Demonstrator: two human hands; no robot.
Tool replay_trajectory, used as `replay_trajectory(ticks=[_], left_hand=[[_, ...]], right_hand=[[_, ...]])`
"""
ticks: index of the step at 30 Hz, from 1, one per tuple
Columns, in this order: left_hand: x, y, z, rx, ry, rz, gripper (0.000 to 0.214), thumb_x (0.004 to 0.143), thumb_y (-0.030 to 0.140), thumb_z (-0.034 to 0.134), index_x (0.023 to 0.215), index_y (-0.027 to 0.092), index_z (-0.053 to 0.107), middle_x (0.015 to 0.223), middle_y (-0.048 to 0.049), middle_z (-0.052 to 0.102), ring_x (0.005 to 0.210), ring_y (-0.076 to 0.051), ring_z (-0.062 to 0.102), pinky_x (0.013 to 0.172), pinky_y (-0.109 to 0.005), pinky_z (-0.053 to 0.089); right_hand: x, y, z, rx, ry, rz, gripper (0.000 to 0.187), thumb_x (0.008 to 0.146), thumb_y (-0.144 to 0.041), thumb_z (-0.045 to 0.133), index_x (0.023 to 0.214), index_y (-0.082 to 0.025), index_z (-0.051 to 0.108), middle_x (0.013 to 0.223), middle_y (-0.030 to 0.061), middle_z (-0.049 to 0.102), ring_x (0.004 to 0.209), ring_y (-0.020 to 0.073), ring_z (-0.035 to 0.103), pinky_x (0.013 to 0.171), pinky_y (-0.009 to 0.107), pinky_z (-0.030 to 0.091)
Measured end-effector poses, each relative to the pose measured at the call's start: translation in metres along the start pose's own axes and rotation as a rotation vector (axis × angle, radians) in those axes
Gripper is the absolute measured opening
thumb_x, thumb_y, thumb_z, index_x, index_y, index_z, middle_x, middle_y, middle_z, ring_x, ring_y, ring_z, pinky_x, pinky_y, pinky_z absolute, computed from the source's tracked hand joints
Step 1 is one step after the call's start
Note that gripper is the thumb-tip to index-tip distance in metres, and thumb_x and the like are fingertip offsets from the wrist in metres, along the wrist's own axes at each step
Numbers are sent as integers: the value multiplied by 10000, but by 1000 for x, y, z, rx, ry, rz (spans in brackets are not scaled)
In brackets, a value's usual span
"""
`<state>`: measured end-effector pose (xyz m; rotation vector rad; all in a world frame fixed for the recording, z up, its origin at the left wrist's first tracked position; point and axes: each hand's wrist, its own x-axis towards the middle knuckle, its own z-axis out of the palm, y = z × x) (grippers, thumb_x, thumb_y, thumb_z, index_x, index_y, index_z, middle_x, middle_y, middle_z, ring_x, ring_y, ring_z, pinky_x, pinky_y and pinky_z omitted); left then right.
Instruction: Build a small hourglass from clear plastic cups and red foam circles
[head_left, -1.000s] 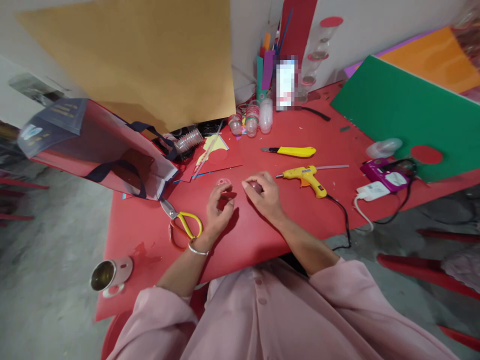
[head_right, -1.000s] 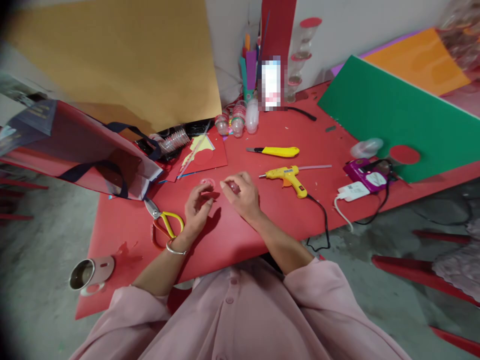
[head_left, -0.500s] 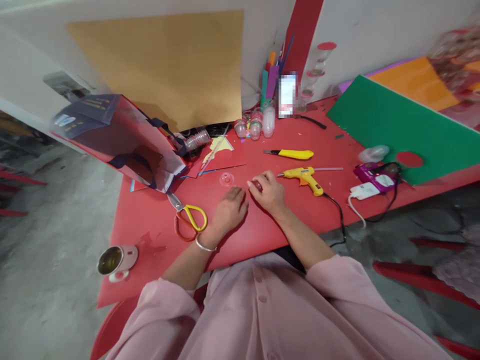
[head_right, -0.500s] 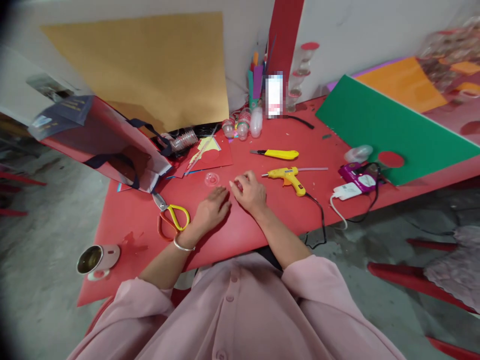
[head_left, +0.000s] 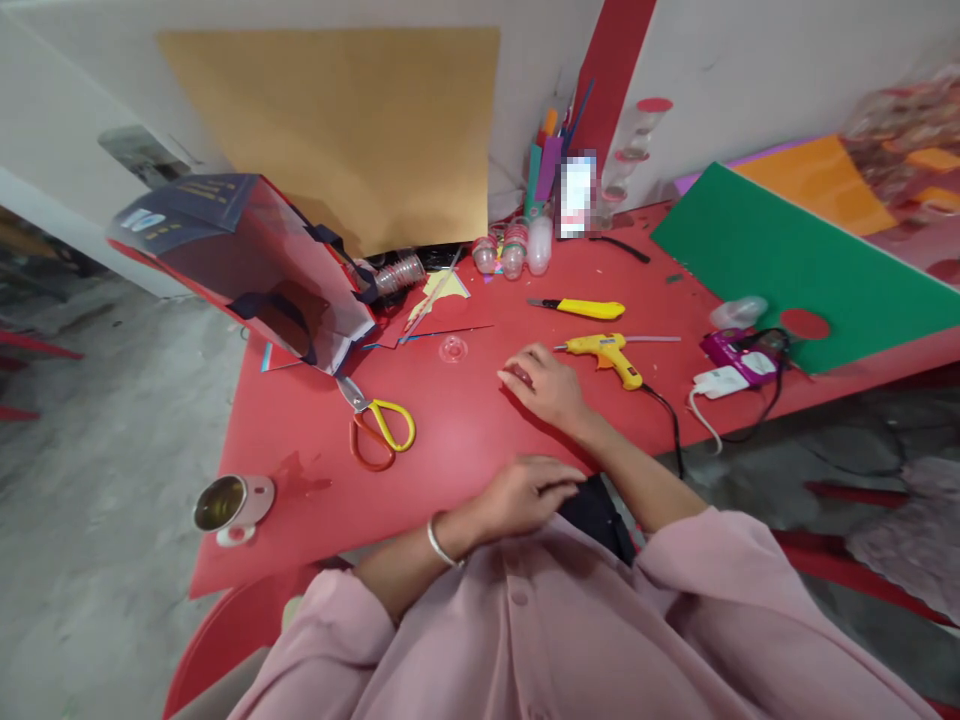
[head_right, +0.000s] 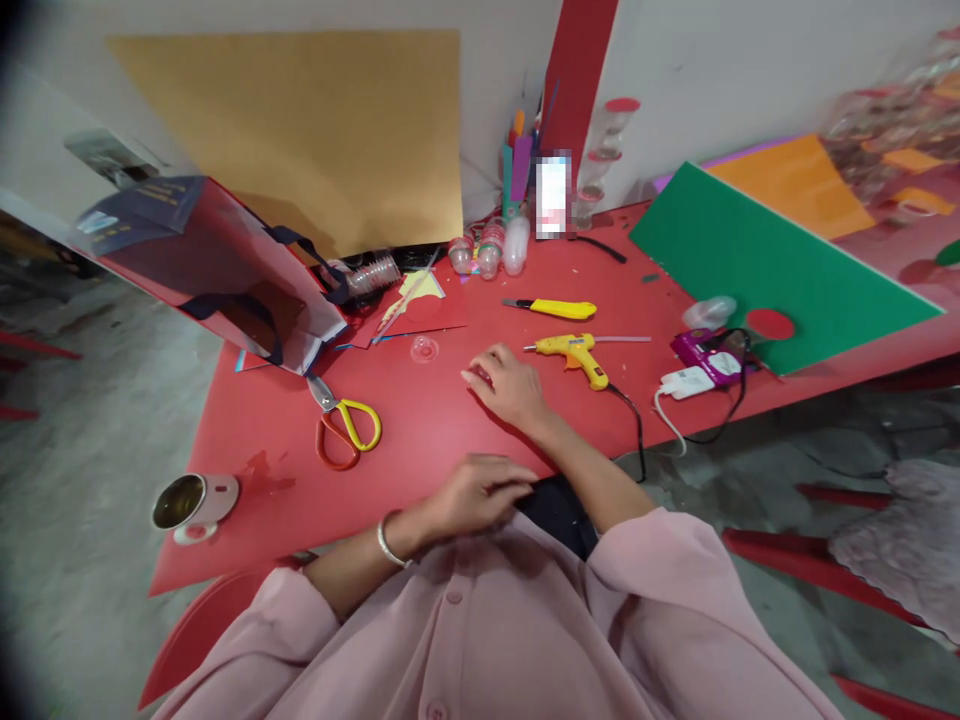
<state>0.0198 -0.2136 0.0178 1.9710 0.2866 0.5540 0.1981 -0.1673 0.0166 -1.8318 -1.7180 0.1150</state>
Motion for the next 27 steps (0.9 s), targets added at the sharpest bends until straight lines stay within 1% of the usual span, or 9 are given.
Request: replay_trajectory(ticks=[3, 4, 8, 12, 15, 17, 20, 24, 27], left_hand=[[0, -16, -37, 405, 171, -62, 244, 1040, 348, 592, 1056, 220, 799, 1028, -90, 831, 1000, -235, 778, 1039, -441, 589], [0, -20, -49, 580, 179, -111, 282, 1029, 404, 616, 1154, 213, 781, 1195, -130, 802, 1175, -288, 737, 1147, -529, 513], [-7, -31, -59, 959, 189, -391, 877, 903, 627, 722, 1552, 77, 507, 1678, -319, 364, 1598, -483, 310, 1264, -715, 274], [-6, -13, -6, 670, -208, -177, 1054, 828, 765, 709, 1604, 98, 457, 1733, -282, 257, 1643, -448, 191, 1330, -633, 198], [1, 11, 31, 168, -571, 66, 652, 1007, 510, 639, 1587, 241, 508, 1612, -89, 561, 1570, -260, 440, 1325, -434, 323], [5, 21, 42, -89, -692, 86, 436, 1037, 297, 607, 1469, 248, 641, 1493, -49, 677, 1421, -198, 617, 1210, -305, 466], [9, 22, 41, -127, -524, 15, 400, 973, 120, 600, 1336, 215, 739, 1446, -82, 706, 1324, -220, 684, 1135, -314, 527], [12, 14, 21, -106, -245, -116, 205, 990, 323, 680, 1044, 195, 830, 967, -64, 832, 877, -177, 778, 863, -262, 597], [12, 8, -10, -31, 16, -223, 299, 1004, 429, 661, 897, 203, 824, 777, -30, 789, 701, -150, 721, 715, -254, 570]], right_hand=[[-6, -1, -7, -64, -66, -24, 354, 1045, -529, 560, 1172, -253, 742, 1198, 76, 692, 998, 231, 681, 691, 297, 426], [-8, -1, -9, -75, -65, -31, 357, 1049, -526, 553, 1180, -252, 740, 1204, 78, 693, 1005, 234, 683, 689, 297, 427], [-8, 2, -10, -47, 2, -41, 358, 1055, -517, 549, 1193, -247, 739, 1201, 82, 698, 1012, 239, 689, 706, 304, 450], [0, 3, -11, -8, 8, -49, 350, 1049, -506, 558, 1195, -244, 739, 1201, 87, 698, 1014, 246, 685, 714, 314, 467], [3, 5, -15, -17, -53, -78, 346, 1039, -493, 570, 1213, -240, 730, 1250, 100, 681, 1037, 259, 679, 722, 320, 486], [0, 6, -19, -18, -110, -109, 338, 1025, -461, 592, 1260, -248, 711, 1313, 105, 654, 1073, 267, 673, 754, 331, 510], [-7, 6, -22, 28, -158, -117, 343, 1008, -395, 617, 1316, -263, 684, 1346, 102, 631, 1124, 268, 665, 836, 358, 541], [-13, 4, -19, 100, -200, -64, 381, 990, -373, 650, 1353, -259, 669, 1339, 97, 635, 1142, 267, 668, 910, 380, 545], [-13, 1, -16, 62, -310, -87, 466, 986, -372, 670, 1434, -253, 624, 1362, 107, 641, 1113, 278, 684, 891, 381, 534]])
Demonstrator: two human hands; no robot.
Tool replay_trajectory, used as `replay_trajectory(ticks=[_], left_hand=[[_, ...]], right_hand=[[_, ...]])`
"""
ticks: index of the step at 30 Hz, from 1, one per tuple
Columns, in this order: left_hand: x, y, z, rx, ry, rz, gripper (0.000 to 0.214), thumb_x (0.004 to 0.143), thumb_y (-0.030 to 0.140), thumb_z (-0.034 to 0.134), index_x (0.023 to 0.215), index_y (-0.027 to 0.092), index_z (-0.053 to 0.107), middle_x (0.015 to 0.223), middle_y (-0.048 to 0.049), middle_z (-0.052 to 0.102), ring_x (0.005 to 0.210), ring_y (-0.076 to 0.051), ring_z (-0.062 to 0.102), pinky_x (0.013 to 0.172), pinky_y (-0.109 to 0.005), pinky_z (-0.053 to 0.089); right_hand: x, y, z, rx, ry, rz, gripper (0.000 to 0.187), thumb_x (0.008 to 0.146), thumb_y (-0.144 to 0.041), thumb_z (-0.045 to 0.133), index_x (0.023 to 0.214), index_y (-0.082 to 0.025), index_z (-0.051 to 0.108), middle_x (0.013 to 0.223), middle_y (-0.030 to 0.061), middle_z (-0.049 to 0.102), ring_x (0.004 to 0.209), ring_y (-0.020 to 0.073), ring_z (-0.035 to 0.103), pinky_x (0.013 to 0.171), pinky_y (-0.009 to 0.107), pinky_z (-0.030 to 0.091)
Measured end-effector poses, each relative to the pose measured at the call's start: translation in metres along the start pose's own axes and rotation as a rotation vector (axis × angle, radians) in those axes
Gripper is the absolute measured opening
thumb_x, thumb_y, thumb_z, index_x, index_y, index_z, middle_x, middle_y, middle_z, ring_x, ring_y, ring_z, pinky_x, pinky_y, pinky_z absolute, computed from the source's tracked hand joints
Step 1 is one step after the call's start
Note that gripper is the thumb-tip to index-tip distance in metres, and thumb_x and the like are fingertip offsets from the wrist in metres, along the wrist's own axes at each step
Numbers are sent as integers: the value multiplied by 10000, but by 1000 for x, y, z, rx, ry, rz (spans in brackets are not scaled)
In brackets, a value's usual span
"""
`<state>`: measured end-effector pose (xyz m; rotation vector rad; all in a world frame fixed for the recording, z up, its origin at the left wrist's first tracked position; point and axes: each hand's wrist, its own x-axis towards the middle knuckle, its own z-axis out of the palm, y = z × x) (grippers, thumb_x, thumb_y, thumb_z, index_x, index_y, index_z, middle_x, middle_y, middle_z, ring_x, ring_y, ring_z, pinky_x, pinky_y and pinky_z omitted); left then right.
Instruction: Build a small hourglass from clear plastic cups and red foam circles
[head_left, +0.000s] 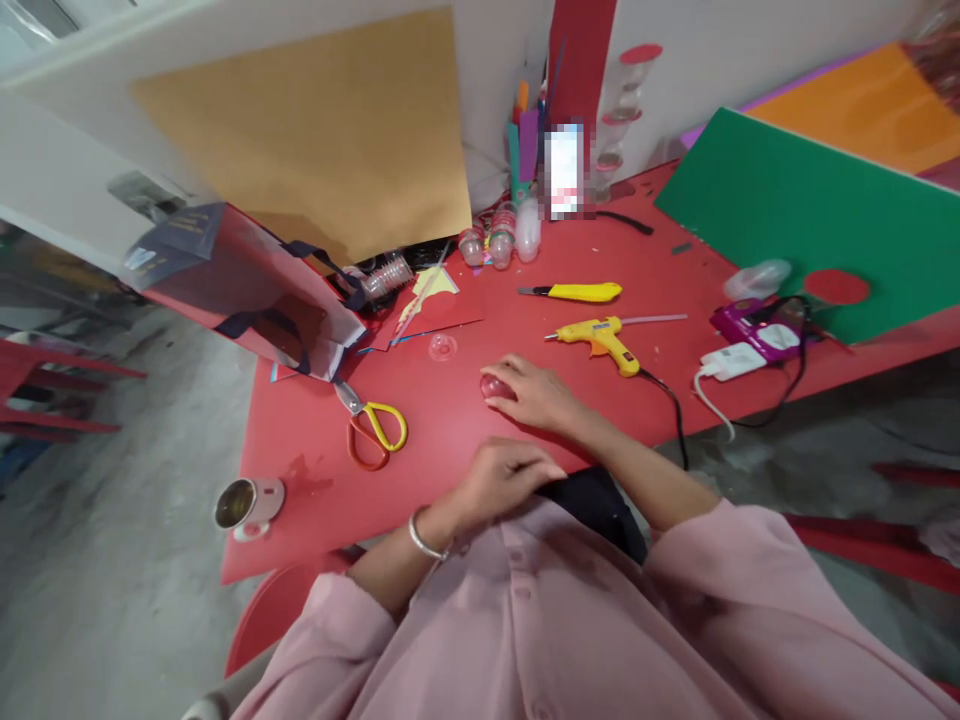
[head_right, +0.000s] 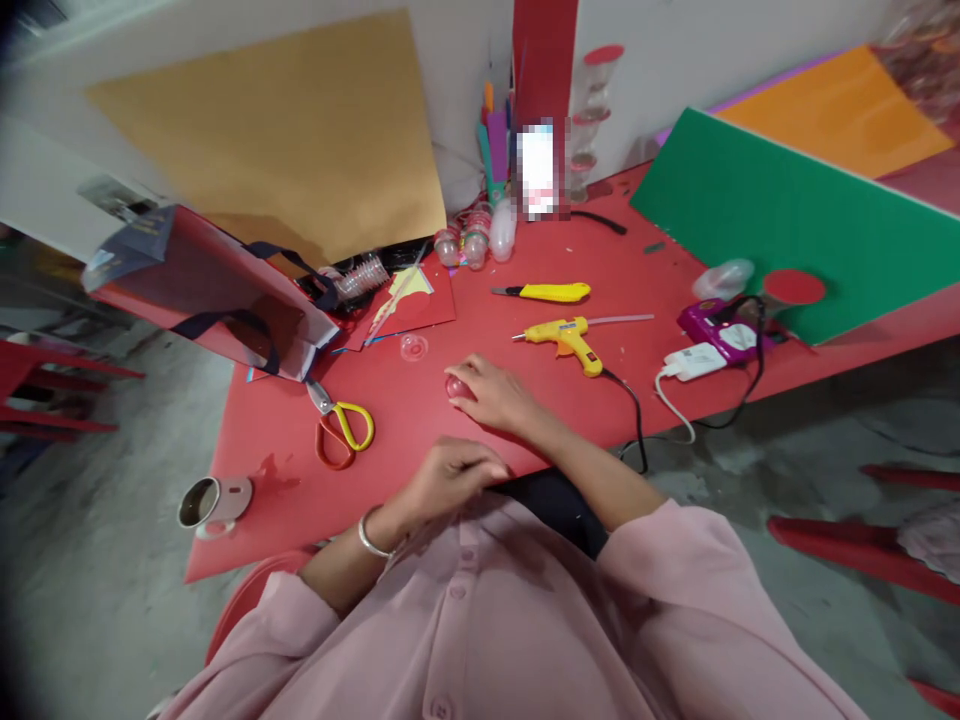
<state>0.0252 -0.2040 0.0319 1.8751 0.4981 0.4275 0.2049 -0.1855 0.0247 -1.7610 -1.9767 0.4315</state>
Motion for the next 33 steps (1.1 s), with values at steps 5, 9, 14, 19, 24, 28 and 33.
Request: replay_trajectory(ticks=[5, 9, 14, 19, 24, 28, 33], left_hand=[[25, -33, -85, 406, 689, 24, 214, 915, 386, 762, 1066, 237, 788, 1123, -111, 778, 1042, -258, 729, 918, -410, 601], [57, -71, -141, 721, 688, -58, 592, 807, 323, 846, 1354, 180, 668, 1392, -177, 675, 1334, -351, 608, 1167, -526, 467], [77, -90, -149, 609, 685, -130, 440, 792, 369, 850, 1181, 185, 759, 1182, -139, 773, 1183, -346, 679, 1127, -544, 471], [72, -76, -128, -177, 906, -68, 354, 810, 465, 831, 1033, 207, 736, 994, -57, 751, 948, -207, 734, 925, -392, 604], [68, -66, -119, -755, 661, -153, 424, 852, 531, 782, 1112, 221, 655, 1083, -83, 739, 930, -232, 775, 669, -317, 650], [69, -69, -117, -800, 607, -189, 493, 869, 606, 748, 1165, 229, 633, 1103, -118, 743, 899, -234, 784, 546, -244, 593], [67, -70, -118, -760, 598, -156, 427, 898, 565, 751, 1172, 258, 638, 1095, -100, 758, 928, -206, 773, 633, -259, 614]], right_hand=[[8, -4, 1, -85, -128, -89, 473, 1006, -404, 668, 1452, -253, 623, 1323, 119, 671, 1032, 271, 710, 795, 335, 504], [21, -4, 12, -74, -56, -72, 527, 993, -425, 689, 1486, -262, 599, 1371, 118, 662, 1082, 282, 705, 822, 351, 526], [30, 12, 34, 16, 141, 24, 510, 994, -486, 680, 1451, -264, 628, 1367, 106, 665, 1137, 279, 697, 872, 381, 567], [28, 18, 38, 86, 226, -21, 549, 988, -545, 682, 1456, -263, 627, 1374, 113, 669, 1162, 267, 688, 913, 377, 571], [33, 10, 35, -22, 55, -138, 486, 1037, -544, 605, 1454, -295, 635, 1325, 95, 688, 1072, 237, 693, 818, 338, 542], [34, 6, 32, -41, 31, -134, 489, 1038, -555, 599, 1445, -285, 636, 1314, 99, 691, 1084, 242, 683, 793, 336, 523], [31, 7, 28, -35, 4, -146, 500, 1005, -527, 666, 1438, -279, 629, 1302, 92, 687, 1084, 249, 685, 774, 332, 507]])
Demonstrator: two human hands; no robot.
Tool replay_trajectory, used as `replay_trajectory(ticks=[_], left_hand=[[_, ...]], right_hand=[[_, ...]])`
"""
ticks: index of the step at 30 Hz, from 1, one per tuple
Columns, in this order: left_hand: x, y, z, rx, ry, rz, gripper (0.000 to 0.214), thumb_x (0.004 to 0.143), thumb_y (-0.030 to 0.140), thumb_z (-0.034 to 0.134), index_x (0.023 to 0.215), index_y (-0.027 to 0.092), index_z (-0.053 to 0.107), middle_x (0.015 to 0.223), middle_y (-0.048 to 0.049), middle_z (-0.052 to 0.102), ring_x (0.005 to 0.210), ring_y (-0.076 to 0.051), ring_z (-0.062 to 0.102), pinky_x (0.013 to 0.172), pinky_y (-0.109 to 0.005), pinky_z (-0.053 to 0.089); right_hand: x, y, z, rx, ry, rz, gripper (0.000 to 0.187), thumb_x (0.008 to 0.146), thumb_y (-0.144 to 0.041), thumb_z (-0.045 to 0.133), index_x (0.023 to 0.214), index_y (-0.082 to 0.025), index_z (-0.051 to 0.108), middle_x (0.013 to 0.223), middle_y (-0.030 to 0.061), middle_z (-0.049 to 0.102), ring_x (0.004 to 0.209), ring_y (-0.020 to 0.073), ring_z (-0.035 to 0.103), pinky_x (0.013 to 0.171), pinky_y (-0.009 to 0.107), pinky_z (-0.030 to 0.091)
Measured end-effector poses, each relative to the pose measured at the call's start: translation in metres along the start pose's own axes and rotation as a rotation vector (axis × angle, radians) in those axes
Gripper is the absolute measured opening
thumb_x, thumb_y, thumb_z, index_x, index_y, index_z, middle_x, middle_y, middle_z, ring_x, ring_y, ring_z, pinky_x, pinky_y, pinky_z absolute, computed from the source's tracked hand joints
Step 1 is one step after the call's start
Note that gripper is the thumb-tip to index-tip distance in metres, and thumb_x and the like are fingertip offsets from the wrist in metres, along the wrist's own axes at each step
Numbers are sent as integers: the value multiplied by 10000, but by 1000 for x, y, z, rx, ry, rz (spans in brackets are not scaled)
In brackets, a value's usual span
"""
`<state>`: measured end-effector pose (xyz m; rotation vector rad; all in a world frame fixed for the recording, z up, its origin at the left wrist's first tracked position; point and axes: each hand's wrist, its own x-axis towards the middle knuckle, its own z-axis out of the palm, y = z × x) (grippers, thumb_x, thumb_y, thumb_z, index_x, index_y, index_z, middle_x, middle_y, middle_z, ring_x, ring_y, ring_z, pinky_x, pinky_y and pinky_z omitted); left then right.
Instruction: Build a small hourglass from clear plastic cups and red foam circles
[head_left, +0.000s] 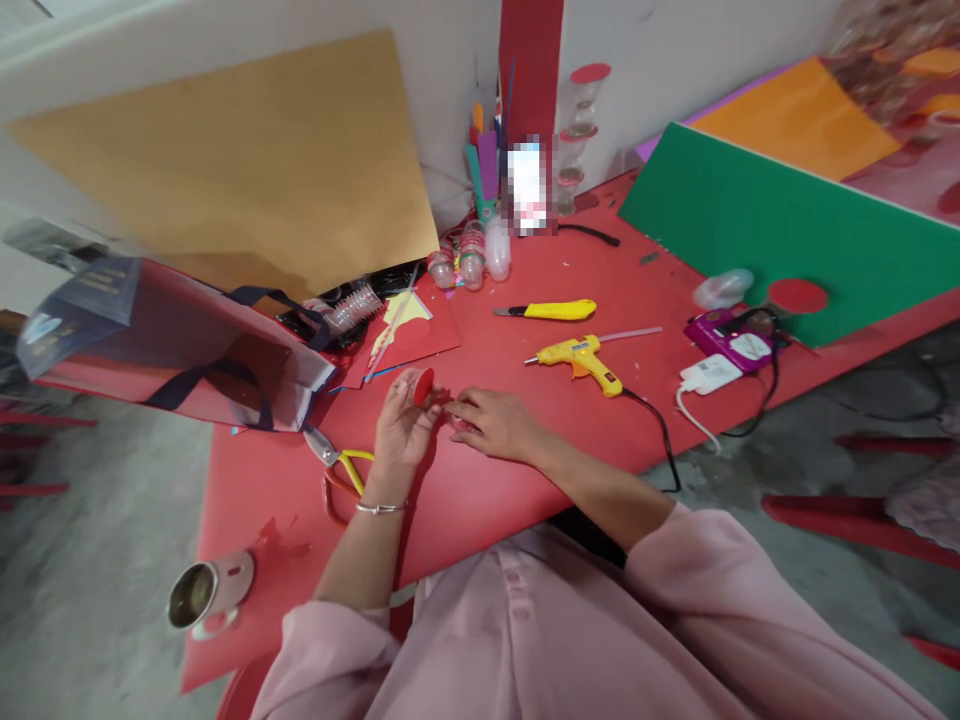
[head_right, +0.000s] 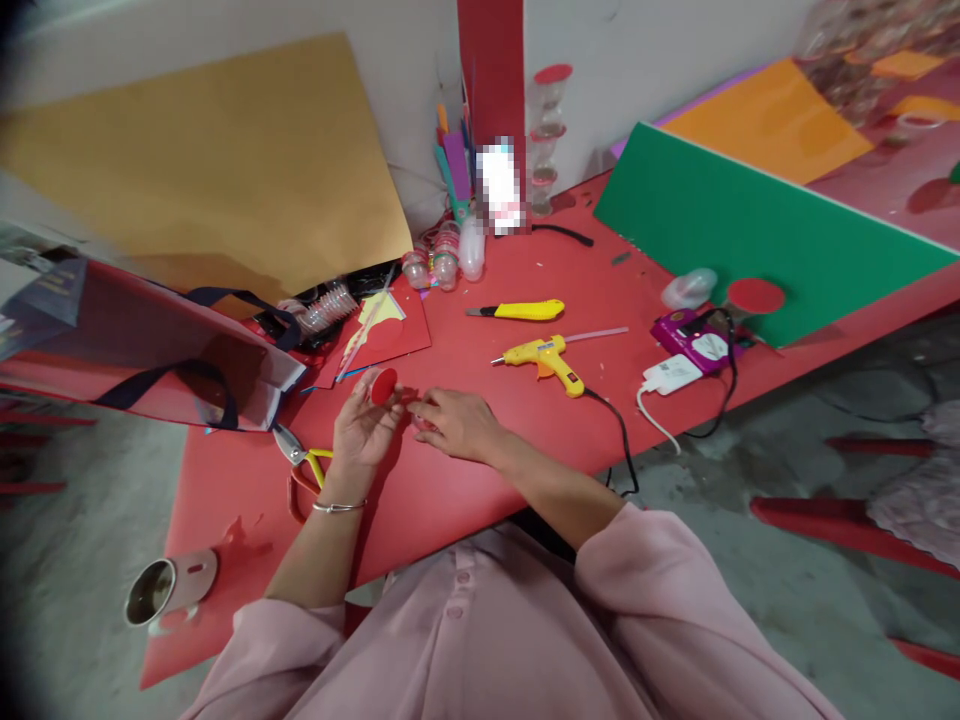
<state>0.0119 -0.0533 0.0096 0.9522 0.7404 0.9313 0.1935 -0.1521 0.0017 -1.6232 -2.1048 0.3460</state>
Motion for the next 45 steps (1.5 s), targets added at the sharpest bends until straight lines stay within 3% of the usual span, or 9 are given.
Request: replay_trajectory(ticks=[4, 7, 12, 15, 20, 25, 34, 40, 45], left_hand=[[-1, -2, -5, 37, 6, -26, 460, 892, 628, 728, 1163, 263, 655, 1121, -122, 760, 874, -193, 762, 501, -199, 510], [-1, -6, -5, 53, 35, -10, 435, 853, 542, 804, 1164, 272, 662, 1201, -101, 748, 859, -165, 750, 497, -180, 489], [-1, -16, 0, 187, 88, 168, 521, 699, 289, 945, 1160, 265, 704, 1181, -50, 752, 941, -160, 736, 750, -267, 605], [-1, -21, -1, 441, 67, 263, 483, 752, 288, 910, 1196, 246, 723, 1181, -69, 761, 1037, -190, 731, 935, -353, 589], [0, -27, -10, 915, 137, 408, 463, 794, 335, 868, 1226, 227, 742, 1215, -109, 756, 1107, -269, 712, 1055, -477, 537], [2, -31, -13, 1031, 64, 486, 530, 763, 300, 863, 1267, 210, 727, 1254, -143, 748, 1184, -324, 691, 1105, -556, 508], [-13, -15, 4, 911, 130, 640, 277, 985, 366, 655, 1204, 219, 741, 1269, -129, 723, 1251, -267, 650, 1153, -489, 480], [-35, -6, 21, 484, -47, 365, 445, 1006, 528, 628, 1325, 224, 697, 1263, -131, 719, 974, -203, 726, 779, -310, 613], [-37, -9, 20, 408, -95, 342, 482, 921, 517, 762, 1316, 245, 722, 1367, -123, 702, 999, -203, 734, 774, -275, 623]], right_hand=[[-2, -1, -1, 43, 11, 62, 565, 930, -636, 716, 1309, -220, 669, 1225, 99, 692, 1005, 247, 688, 754, 333, 502], [-4, -1, 0, 89, 73, 86, 507, 936, -589, 723, 1262, -206, 658, 1235, 98, 683, 1032, 246, 677, 761, 331, 507], [-5, 4, 3, 63, 196, 130, 318, 1022, -352, 595, 1317, -242, 642, 1292, 106, 657, 1128, 243, 652, 843, 342, 521], [-6, 6, 4, 47, 174, 148, 338, 1035, -375, 571, 1335, -238, 644, 1278, 108, 667, 1110, 250, 665, 841, 351, 534], [-8, 5, 3, 42, 214, 228, 418, 1014, -386, 612, 1402, -231, 624, 1321, 131, 665, 1160, 277, 668, 892, 386, 559], [-10, 3, 2, 130, 352, 194, 458, 1028, -451, 606, 1444, -260, 598, 1363, 126, 652, 1195, 277, 670, 959, 411, 576], [-12, 2, -1, 263, 464, 116, 436, 1020, -495, 621, 1385, -260, 583, 1374, 148, 617, 1299, 292, 619, 1055, 472, 558], [-10, 2, -1, 391, 534, -79, 409, 990, -491, 686, 1291, -240, 570, 1346, 154, 627, 1305, 264, 611, 1089, 457, 544], [-13, 0, -1, 443, 421, -144, 435, 1014, -511, 644, 1352, -255, 549, 1429, 139, 653, 1369, 259, 601, 1137, 480, 505]])
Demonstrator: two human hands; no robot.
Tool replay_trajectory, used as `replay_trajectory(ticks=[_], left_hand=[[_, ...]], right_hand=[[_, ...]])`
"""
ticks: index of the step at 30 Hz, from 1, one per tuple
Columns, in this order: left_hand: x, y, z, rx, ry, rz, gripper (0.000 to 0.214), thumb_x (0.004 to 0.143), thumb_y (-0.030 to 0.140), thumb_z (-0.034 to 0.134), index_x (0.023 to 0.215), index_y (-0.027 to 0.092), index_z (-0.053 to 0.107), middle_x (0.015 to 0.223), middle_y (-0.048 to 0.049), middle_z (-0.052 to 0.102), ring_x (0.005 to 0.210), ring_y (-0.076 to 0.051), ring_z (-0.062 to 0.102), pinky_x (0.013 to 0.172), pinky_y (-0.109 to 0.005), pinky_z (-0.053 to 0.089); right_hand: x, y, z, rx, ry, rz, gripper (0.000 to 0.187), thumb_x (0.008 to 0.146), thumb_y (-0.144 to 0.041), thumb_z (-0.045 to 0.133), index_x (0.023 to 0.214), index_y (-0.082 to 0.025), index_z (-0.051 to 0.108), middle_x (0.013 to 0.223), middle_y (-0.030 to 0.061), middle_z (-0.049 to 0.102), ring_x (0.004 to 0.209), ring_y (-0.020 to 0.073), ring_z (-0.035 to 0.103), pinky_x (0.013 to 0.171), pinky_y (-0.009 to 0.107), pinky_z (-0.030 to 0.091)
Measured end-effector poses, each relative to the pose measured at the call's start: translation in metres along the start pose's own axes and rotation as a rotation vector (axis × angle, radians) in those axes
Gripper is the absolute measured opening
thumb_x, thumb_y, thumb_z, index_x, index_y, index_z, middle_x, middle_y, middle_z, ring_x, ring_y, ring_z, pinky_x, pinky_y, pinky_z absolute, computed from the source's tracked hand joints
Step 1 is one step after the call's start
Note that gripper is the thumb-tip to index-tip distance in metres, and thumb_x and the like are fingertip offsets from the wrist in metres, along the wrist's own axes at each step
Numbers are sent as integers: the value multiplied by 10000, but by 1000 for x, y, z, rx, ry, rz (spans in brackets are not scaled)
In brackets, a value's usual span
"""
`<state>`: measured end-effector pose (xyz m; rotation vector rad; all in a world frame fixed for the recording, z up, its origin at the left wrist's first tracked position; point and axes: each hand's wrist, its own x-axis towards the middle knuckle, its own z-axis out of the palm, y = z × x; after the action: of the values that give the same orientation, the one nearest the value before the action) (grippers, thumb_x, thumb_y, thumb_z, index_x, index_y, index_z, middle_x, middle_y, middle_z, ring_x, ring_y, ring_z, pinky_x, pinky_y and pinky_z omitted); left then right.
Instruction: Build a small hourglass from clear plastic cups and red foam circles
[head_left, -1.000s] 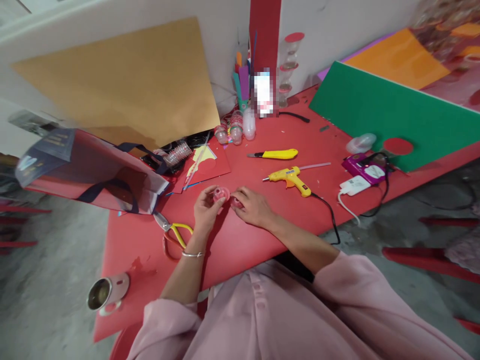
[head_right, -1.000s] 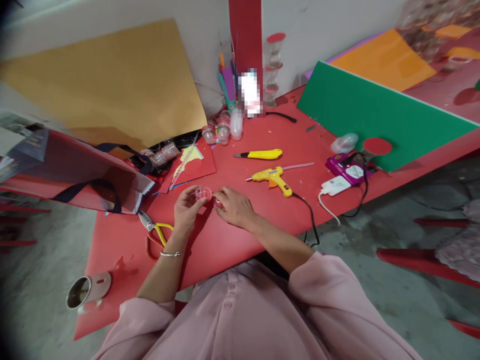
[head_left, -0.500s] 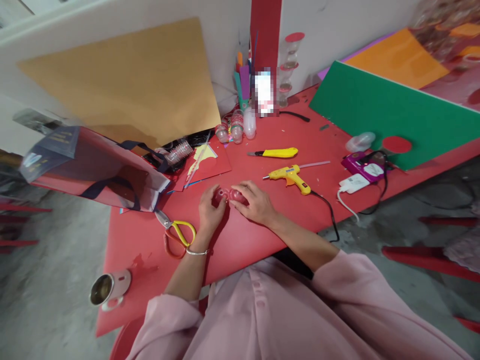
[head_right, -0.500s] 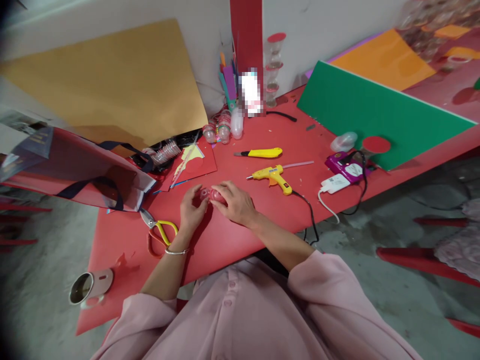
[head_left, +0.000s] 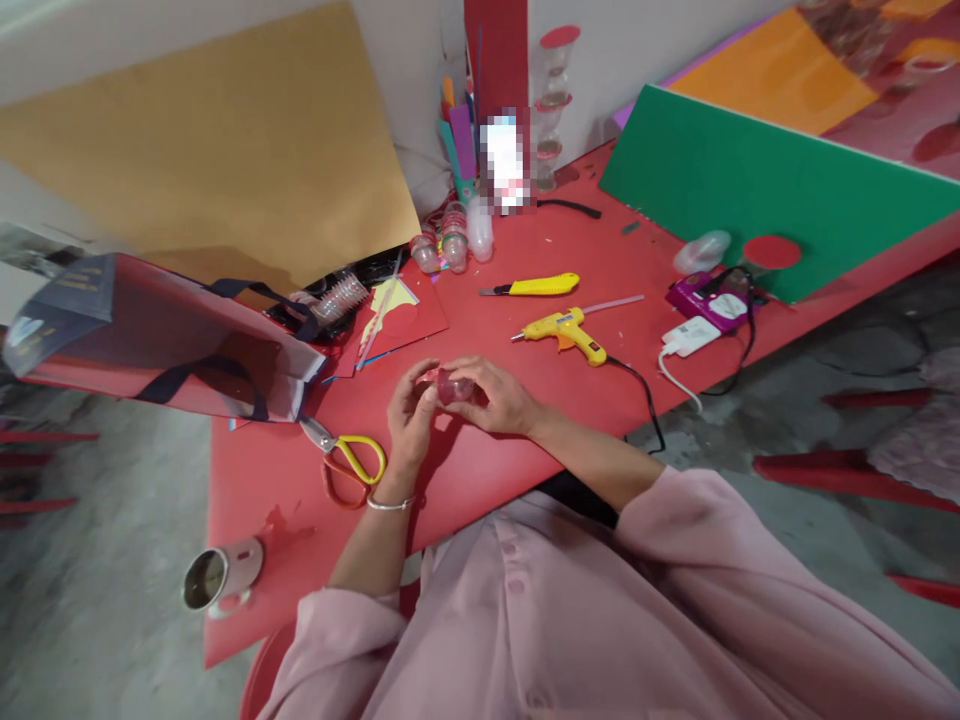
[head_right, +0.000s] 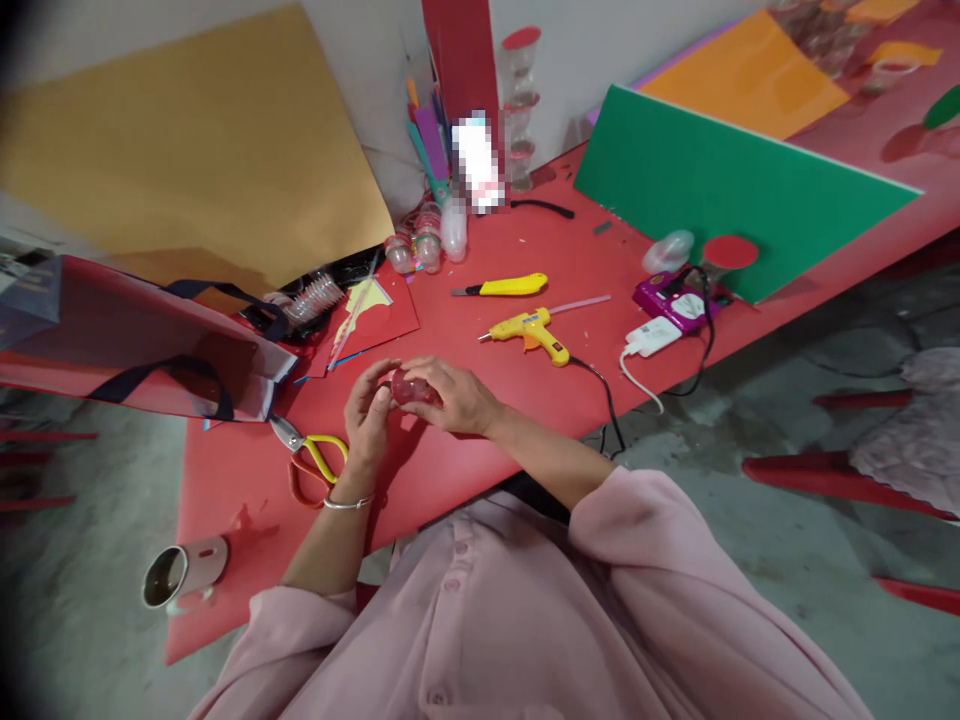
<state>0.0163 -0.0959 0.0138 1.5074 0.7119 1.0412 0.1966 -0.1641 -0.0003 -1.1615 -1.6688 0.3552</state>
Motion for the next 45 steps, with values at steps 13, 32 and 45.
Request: replay_trajectory(ticks=[13, 32, 45], left_hand=[[-3, -18, 2, -192, 1, -179, 478, 822, 438, 865, 1236, 232, 747, 1111, -83, 790, 727, -149, 742, 563, -220, 589], [0, -13, -3, -275, 129, -217, 557, 724, 505, 851, 1136, 178, 669, 909, -47, 778, 593, -131, 718, 494, -201, 498], [-6, -2, 8, -372, 156, -268, 520, 728, 395, 842, 1172, 214, 641, 918, -47, 775, 617, -143, 721, 476, -190, 465]], right_hand=[[-5, 0, 4, -138, 12, -15, 505, 1023, -578, 596, 1398, -244, 546, 1460, 125, 644, 1408, 247, 560, 1176, 456, 454], [-14, -2, 14, -358, 261, 117, 385, 1120, -447, 413, 1334, -192, 606, 1314, 150, 665, 1253, 257, 608, 1020, 383, 501], [-28, -7, 5, -305, 246, 182, 317, 1107, -377, 473, 1289, -209, 671, 1175, 112, 745, 1066, 224, 692, 925, 335, 508]])
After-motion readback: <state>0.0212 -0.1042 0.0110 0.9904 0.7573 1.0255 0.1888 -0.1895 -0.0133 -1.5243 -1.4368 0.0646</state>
